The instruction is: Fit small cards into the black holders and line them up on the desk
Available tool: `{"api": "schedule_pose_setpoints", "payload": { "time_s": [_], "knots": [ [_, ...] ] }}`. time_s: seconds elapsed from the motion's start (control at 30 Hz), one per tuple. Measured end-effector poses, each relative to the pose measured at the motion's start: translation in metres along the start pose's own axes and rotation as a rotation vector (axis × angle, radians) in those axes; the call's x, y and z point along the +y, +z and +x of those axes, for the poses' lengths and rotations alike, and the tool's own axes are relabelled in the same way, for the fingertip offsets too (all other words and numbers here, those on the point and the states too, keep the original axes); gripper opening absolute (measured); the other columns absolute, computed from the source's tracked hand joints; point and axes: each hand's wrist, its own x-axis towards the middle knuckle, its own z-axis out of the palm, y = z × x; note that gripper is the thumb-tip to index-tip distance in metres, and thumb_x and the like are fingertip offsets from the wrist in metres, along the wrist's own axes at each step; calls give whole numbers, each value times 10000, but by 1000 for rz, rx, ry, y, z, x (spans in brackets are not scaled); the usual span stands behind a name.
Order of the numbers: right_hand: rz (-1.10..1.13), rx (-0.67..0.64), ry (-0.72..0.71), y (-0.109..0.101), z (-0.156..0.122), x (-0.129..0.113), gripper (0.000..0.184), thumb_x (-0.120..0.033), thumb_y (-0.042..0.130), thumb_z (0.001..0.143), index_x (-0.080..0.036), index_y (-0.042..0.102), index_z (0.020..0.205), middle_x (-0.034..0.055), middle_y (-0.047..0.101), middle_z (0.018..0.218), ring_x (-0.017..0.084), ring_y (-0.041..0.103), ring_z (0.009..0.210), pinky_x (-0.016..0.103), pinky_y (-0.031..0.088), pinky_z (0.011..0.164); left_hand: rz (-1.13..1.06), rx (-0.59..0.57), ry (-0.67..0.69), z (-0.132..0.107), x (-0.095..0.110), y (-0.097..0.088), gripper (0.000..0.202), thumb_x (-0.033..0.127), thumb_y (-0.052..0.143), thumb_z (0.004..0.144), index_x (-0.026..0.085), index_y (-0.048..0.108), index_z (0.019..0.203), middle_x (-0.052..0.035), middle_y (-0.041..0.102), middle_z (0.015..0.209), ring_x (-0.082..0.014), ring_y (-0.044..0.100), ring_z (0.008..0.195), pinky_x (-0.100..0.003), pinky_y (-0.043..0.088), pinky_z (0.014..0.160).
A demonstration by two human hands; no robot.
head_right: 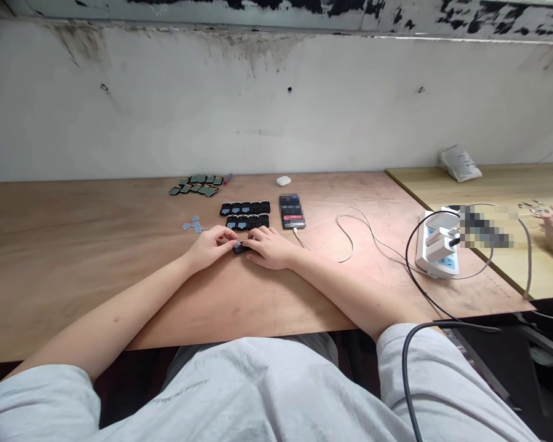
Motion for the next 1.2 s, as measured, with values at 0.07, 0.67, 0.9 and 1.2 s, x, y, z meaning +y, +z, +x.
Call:
{"api": "schedule_pose_setpoints", "payload": {
  "time_s": [0.07,0.67,0.9,1.2],
  "knots": [
    [16,9,2,1,1,1,315,-282,557,1046,-193,664,1329,133,635,1291,296,527,1196,471,467,1049,9,-10,40,0,1,1,217,425,673,919,232,740,992,-77,711,1066,-208,715,879,-370,627,804],
    [65,11,14,1,2,5,218,-229,545,1039,-204,674,1214,103,688,1284,268,574,1202,419,455,1042,230,-8,250,0,4,5,203,348,591,975,238,761,966,-85,731,1069,-260,650,1080,-444,547,987],
    [37,20,17,0,2,7,194,-267,565,1050,-187,690,1175,106,698,1202,257,587,1146,404,466,1018,538,-177,479,-4,5,-12,270,400,617,973,267,769,1152,-118,698,1304,-335,566,1287,-522,435,1104],
    [17,30,7,0,2,9,176,-262,570,1056,-189,688,1163,108,703,1186,262,597,1130,403,481,998,639,-65,545,-3,6,-4,198,273,582,984,231,773,1014,-112,730,1231,-309,624,1190,-500,484,998]
  ]
}}
